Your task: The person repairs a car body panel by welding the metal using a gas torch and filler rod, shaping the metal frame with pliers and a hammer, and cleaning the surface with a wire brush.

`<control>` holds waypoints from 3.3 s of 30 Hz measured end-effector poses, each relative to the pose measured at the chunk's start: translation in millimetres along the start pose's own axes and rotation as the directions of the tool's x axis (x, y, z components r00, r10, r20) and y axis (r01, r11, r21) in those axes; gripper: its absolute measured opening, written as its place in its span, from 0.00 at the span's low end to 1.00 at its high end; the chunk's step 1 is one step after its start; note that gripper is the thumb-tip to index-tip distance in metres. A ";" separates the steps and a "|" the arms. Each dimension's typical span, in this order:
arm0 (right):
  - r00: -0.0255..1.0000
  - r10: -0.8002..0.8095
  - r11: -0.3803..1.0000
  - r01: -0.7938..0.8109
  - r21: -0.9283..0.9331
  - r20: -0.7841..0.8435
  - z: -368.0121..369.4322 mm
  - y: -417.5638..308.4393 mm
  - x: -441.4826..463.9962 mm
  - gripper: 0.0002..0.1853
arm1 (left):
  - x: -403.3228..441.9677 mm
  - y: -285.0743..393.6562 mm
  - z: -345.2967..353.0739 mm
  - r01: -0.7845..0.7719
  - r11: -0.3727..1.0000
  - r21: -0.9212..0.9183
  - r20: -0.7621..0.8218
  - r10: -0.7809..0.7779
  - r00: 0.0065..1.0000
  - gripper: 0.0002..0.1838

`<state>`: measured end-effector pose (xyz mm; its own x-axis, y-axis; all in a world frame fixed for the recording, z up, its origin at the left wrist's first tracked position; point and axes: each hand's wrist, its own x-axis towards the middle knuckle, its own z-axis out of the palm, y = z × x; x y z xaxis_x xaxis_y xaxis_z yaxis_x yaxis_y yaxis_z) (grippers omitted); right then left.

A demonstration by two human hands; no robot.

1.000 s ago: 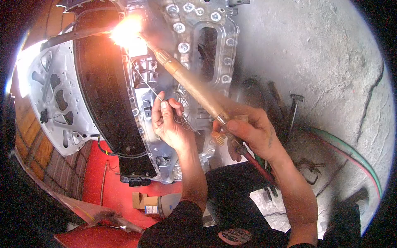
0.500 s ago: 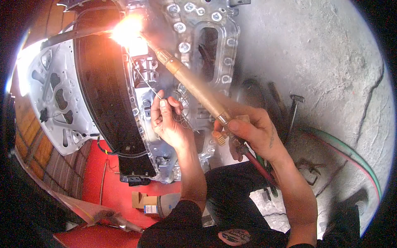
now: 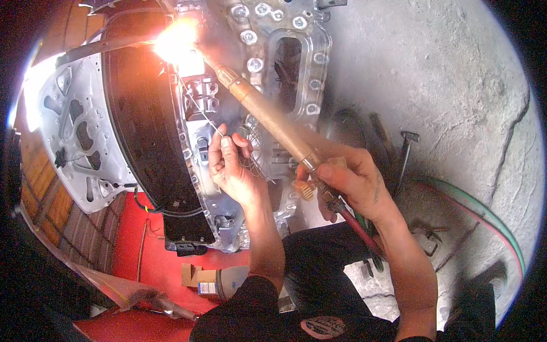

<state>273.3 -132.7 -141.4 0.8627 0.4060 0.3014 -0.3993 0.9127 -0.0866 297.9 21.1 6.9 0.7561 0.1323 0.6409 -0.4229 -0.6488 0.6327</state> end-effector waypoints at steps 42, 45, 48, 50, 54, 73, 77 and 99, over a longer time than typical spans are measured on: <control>1.000 -0.009 0.999 0.009 -0.036 0.000 0.5 -1.1 -1.1 0.46 | 2.5 3.0 0.8 0.021 0.998 -0.053 0.004 -0.021 1.000 0.16; 1.000 -0.005 0.999 0.005 -0.046 0.003 1.6 -2.4 -1.3 0.45 | 3.0 1.6 -0.3 0.015 0.997 -0.082 0.015 -0.014 1.000 0.16; 1.000 -0.019 0.998 0.018 -0.062 -0.004 -0.5 0.6 -1.4 0.45 | 2.9 1.8 -0.9 0.021 0.994 -0.107 0.028 -0.018 0.999 0.15; 1.000 -0.008 0.997 0.009 -0.071 0.010 -3.3 1.0 -1.8 0.45 | 2.5 1.5 -1.0 0.025 0.995 -0.098 0.021 -0.023 1.000 0.15; 1.000 0.011 0.997 -0.009 -0.075 0.021 -2.2 -2.2 -1.7 0.44 | 2.7 2.8 0.7 0.029 0.993 -0.115 0.026 -0.027 0.999 0.15; 0.999 0.034 0.999 -0.034 -0.013 -0.023 1.4 -7.1 0.8 0.51 | 5.9 1.6 -0.5 0.023 0.997 -0.077 0.015 -0.022 1.000 0.15; 0.999 0.024 0.999 -0.025 -0.026 -0.029 2.1 -5.9 0.2 0.51 | 7.2 2.8 1.7 0.025 0.996 -0.086 0.005 -0.025 1.000 0.15; 1.000 -0.023 0.999 0.023 -0.024 0.000 3.4 -0.2 1.9 0.46 | -6.5 5.9 -0.4 0.034 0.994 -0.107 -0.009 -0.036 0.999 0.15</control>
<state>274.0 -132.2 -137.6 0.8715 0.3851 0.3037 -0.3721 0.9225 -0.1023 290.3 16.7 6.6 0.7660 0.1624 0.6220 -0.4474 -0.5602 0.6971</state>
